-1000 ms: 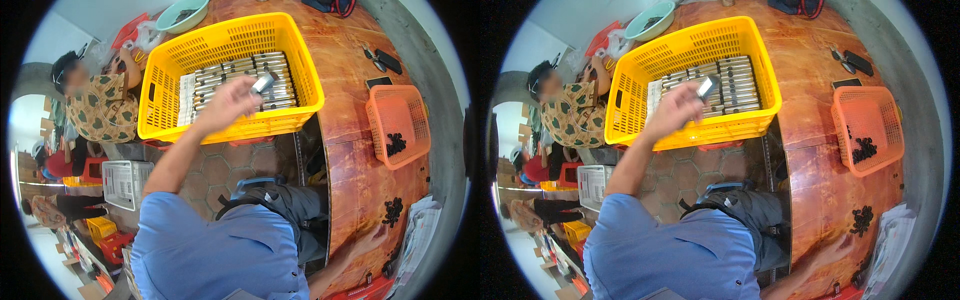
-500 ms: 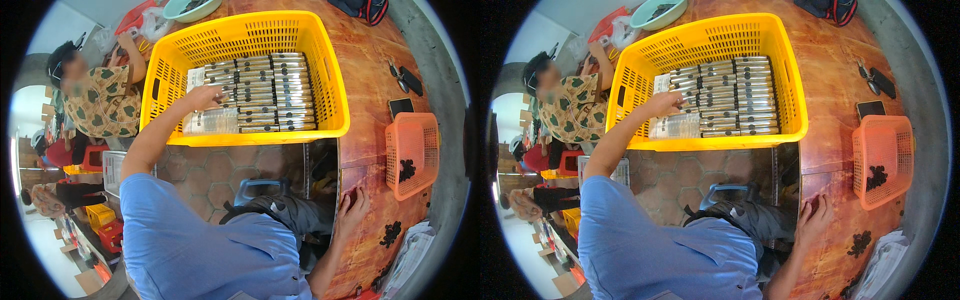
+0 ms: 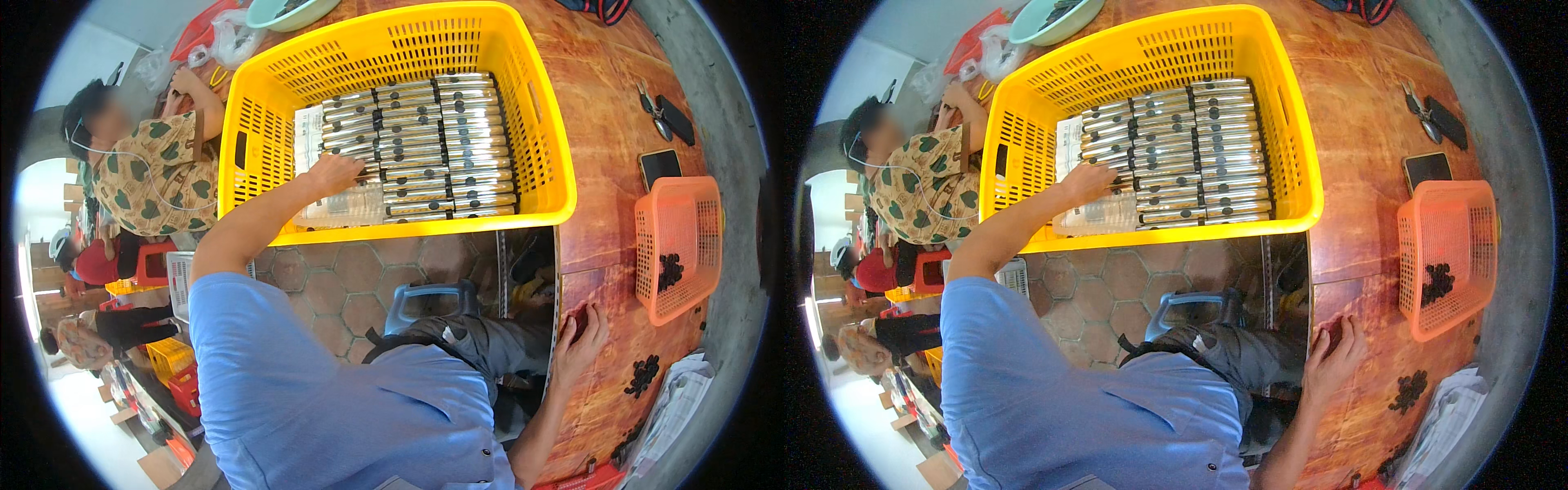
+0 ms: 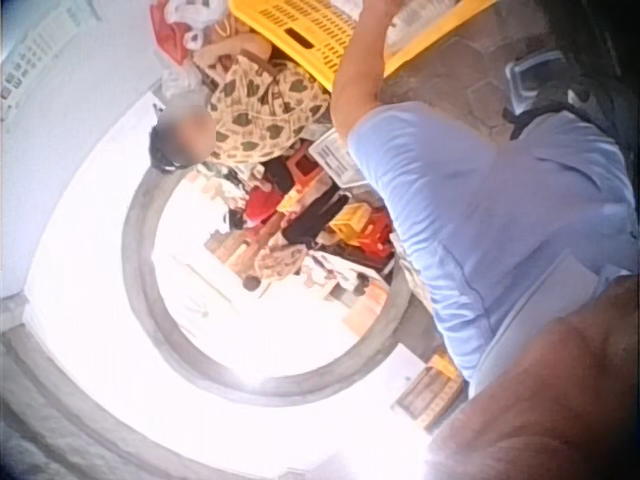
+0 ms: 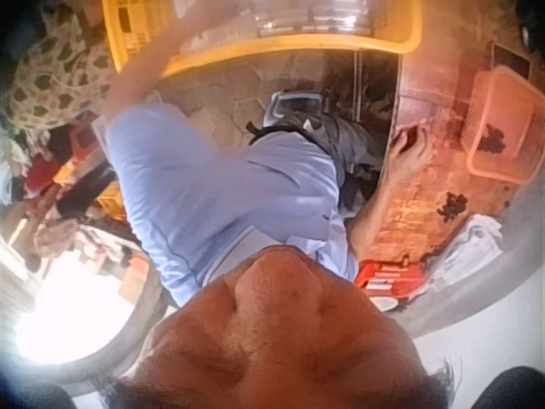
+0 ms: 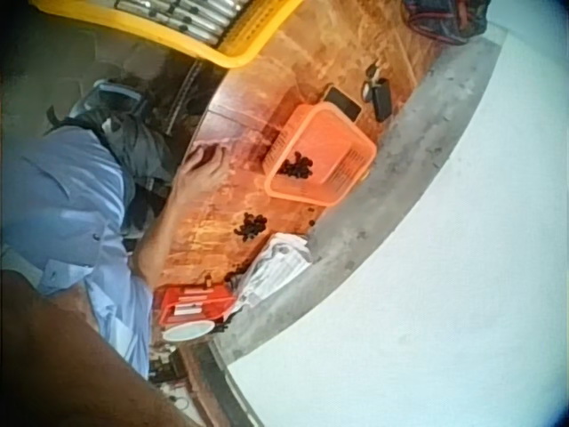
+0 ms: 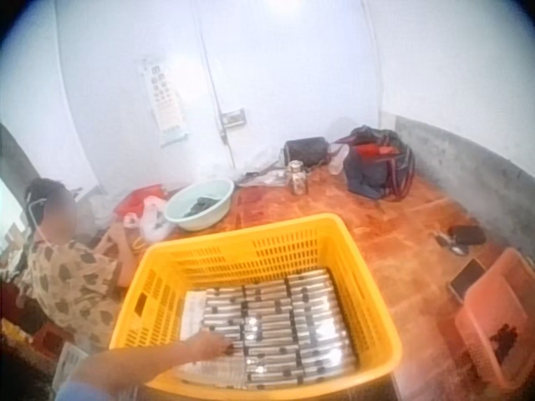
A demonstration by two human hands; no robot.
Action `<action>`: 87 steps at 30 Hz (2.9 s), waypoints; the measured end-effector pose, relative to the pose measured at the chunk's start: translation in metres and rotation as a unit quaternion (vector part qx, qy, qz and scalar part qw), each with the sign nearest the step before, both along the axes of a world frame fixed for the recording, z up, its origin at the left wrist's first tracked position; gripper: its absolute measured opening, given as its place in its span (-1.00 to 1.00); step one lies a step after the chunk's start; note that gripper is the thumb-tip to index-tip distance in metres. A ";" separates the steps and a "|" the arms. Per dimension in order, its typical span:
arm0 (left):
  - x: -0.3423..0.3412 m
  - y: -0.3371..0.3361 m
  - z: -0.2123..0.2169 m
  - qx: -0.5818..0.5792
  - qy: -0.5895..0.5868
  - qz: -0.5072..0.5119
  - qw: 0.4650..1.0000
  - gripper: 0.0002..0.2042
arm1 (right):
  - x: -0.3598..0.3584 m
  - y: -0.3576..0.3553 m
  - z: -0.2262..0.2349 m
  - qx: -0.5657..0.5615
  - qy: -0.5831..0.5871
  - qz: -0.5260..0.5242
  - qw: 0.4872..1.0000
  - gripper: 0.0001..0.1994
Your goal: The person assembles cylindrical metal objects by inserting small black circular pieces into the ends and securing them with a cap. The person places the finished cylinders into a yellow basket. The person repeats this process multiple times.
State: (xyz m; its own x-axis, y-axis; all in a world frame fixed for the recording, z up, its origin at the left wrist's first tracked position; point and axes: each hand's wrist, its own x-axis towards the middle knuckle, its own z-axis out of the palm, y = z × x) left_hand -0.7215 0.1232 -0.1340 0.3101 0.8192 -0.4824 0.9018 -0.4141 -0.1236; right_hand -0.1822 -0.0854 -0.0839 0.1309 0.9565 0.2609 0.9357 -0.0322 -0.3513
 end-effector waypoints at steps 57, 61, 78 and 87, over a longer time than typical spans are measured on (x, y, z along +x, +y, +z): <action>-0.090 -0.007 -0.042 -0.119 -0.259 0.548 0.786 -0.58 | -0.004 0.001 0.001 0.009 0.018 -0.013 1.000 -0.65; -0.089 -0.008 -0.042 -0.110 -0.253 0.531 0.801 -0.51 | -0.004 0.001 0.000 0.015 0.019 -0.010 1.000 -0.65; -0.096 -0.001 -0.047 -0.066 -0.278 0.572 0.769 -0.64 | -0.004 0.001 0.000 0.018 0.034 -0.011 0.999 -0.68; -0.091 0.002 -0.049 -0.056 -0.291 0.598 0.744 -0.76 | -0.004 0.000 0.000 0.016 0.038 -0.015 0.999 -0.67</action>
State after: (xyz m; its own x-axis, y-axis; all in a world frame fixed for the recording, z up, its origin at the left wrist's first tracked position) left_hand -0.8127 0.1252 -0.1828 -0.4266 0.6419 -0.6372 0.5203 0.7504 0.4075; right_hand -0.1863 -0.0850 -0.0840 0.1796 0.9431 0.2799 0.9052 -0.0470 -0.4225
